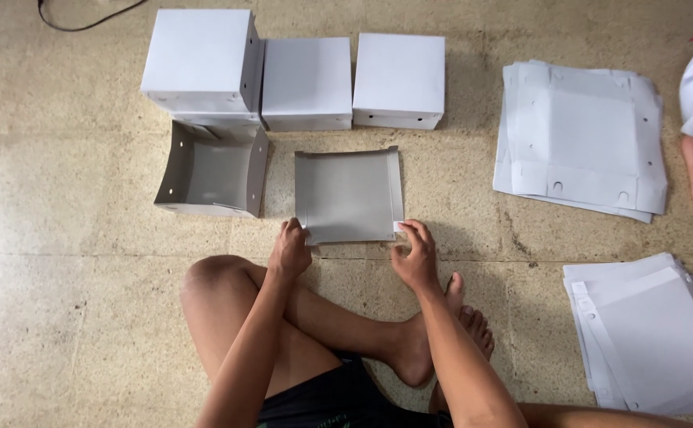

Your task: Folding and assembling cardboard boxes from flat sheets while sitting on the floor.

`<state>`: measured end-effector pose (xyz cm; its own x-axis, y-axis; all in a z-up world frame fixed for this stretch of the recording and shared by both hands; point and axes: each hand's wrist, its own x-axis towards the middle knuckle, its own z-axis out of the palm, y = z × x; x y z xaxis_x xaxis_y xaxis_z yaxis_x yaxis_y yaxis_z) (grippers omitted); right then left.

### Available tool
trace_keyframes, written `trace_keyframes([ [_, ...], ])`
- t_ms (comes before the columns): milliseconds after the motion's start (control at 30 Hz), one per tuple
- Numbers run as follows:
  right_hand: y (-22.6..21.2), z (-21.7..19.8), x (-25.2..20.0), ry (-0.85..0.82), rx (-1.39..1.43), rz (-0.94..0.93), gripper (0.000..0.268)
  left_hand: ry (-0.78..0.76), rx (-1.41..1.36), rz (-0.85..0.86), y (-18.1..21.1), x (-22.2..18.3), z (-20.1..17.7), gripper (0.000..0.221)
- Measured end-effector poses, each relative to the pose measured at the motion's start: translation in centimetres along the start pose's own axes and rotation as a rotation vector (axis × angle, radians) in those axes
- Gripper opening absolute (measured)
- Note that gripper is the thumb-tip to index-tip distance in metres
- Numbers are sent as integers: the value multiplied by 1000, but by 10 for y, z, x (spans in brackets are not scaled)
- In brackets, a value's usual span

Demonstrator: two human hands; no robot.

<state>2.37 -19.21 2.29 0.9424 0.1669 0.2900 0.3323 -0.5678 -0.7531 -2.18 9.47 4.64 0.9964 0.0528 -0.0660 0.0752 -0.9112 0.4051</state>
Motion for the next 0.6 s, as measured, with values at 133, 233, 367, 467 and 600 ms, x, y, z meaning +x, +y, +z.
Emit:
trace_keyframes([
  [133, -19, -14, 5, -114, -30, 137, 48, -19, -26, -7, -16, 4, 15, 29],
  [233, -9, -4, 2, -39, -45, 108, 51, 50, -78, -39, -14, 4, 17, 33],
  [367, -4, 7, 7, 43, -171, 129, 29, 168, 23, -50, -17, 11, 30, 36],
  [467, 8, 25, 14, 79, -237, 177, 22, 214, 60, -47, -12, 14, 32, 37],
  [600, -19, 19, 15, 138, -361, 61, 28, 263, 305, 31, 6, 7, 30, 33],
])
